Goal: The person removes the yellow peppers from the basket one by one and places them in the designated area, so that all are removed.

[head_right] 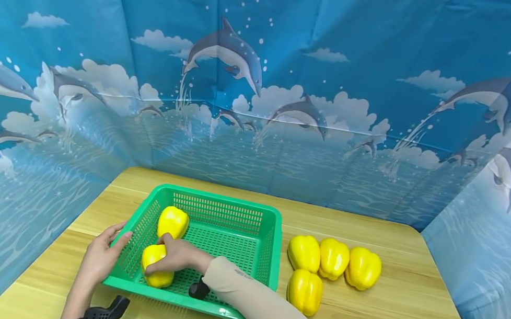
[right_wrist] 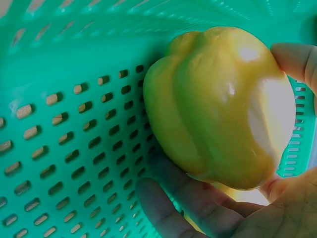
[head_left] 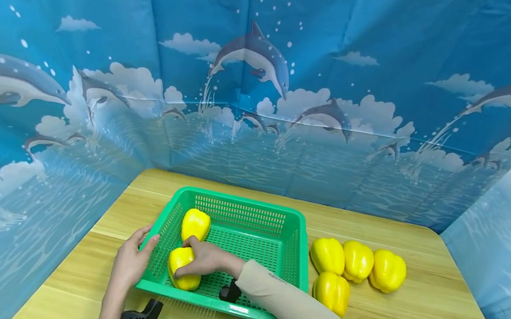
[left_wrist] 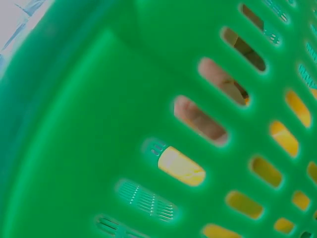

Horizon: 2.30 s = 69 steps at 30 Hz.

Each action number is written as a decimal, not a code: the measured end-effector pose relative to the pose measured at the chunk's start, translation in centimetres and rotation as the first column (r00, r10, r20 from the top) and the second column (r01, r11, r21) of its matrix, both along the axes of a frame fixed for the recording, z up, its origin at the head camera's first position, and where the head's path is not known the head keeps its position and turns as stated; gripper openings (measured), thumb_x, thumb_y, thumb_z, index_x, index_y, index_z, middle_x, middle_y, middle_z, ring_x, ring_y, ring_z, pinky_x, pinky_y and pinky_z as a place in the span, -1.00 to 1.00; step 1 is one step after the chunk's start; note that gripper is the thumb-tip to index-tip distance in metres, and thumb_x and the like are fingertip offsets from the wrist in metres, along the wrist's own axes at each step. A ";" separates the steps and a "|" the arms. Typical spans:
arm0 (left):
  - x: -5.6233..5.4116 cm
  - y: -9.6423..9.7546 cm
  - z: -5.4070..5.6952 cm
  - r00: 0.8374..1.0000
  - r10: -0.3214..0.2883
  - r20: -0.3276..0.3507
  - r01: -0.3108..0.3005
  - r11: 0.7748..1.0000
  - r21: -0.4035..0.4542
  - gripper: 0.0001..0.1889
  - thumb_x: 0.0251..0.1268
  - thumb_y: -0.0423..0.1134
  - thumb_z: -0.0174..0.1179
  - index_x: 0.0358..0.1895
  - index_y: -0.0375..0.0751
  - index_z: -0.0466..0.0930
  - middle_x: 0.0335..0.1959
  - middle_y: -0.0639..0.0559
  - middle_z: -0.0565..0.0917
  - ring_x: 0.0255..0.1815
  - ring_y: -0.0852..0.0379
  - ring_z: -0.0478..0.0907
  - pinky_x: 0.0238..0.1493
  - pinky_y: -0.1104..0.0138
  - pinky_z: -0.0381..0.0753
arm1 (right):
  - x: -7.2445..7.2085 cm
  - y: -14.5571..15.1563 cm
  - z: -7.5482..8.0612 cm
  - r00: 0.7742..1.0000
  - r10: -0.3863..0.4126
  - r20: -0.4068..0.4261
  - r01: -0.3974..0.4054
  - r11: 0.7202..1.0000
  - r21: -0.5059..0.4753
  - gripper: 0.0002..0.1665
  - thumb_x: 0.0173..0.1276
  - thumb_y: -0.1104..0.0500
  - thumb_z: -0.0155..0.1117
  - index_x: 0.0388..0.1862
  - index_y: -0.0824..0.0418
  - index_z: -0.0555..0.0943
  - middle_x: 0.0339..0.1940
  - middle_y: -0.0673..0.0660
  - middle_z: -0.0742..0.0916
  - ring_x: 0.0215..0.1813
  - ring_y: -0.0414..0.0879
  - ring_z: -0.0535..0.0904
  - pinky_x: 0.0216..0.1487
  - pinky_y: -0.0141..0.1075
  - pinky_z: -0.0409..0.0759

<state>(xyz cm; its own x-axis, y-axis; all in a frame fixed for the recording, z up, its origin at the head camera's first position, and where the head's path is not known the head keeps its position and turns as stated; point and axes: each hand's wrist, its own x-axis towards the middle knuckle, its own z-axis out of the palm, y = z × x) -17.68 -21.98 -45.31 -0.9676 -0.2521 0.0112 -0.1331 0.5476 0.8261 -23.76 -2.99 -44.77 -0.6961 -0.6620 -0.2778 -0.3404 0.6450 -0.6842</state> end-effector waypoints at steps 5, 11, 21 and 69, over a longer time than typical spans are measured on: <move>0.1 0.1 0.1 1.000 -0.001 -0.009 0.001 1.000 -0.006 -0.43 0.47 0.00 -0.02 0.38 -0.29 0.26 0.25 -0.41 0.38 0.26 -0.34 0.30 0.16 -0.18 0.28 | -0.2 0.4 -0.1 1.000 0.005 0.009 -0.005 1.000 -0.014 -0.22 0.05 -0.11 0.44 0.21 0.11 0.37 -0.24 -0.02 0.59 -0.29 -0.20 0.48 -0.26 -0.34 0.47; 0.3 0.3 0.3 1.000 -0.004 -0.011 0.004 1.000 -0.017 -0.43 0.48 0.01 -0.04 0.38 -0.30 0.25 0.25 -0.41 0.38 0.25 -0.35 0.30 0.16 -0.19 0.26 | -0.5 1.2 0.4 0.997 0.015 0.077 -0.011 0.998 -0.054 -0.18 0.05 -0.12 0.43 0.23 0.13 0.34 -0.23 -0.02 0.58 -0.27 -0.18 0.50 -0.27 -0.32 0.49; 0.4 0.2 0.3 1.000 -0.003 -0.008 0.002 1.000 -0.023 -0.41 0.48 0.03 -0.05 0.38 -0.30 0.24 0.25 -0.42 0.37 0.25 -0.36 0.29 0.17 -0.19 0.25 | -0.7 2.5 2.2 0.995 0.023 0.099 -0.014 0.996 -0.083 -0.21 0.06 -0.15 0.43 0.21 0.08 0.35 -0.19 -0.04 0.58 -0.23 -0.19 0.51 -0.25 -0.31 0.51; 0.5 0.5 0.5 1.000 0.007 0.004 -0.007 1.000 -0.012 -0.42 0.48 0.03 -0.05 0.38 -0.28 0.24 0.25 -0.44 0.36 0.25 -0.37 0.29 0.14 -0.19 0.28 | 3.6 14.1 6.4 0.915 -0.337 -0.223 0.200 0.857 -0.475 -0.12 -0.03 -0.15 0.54 0.28 -0.16 0.35 0.14 -0.07 0.50 -0.06 -0.14 0.49 -0.23 -0.18 0.55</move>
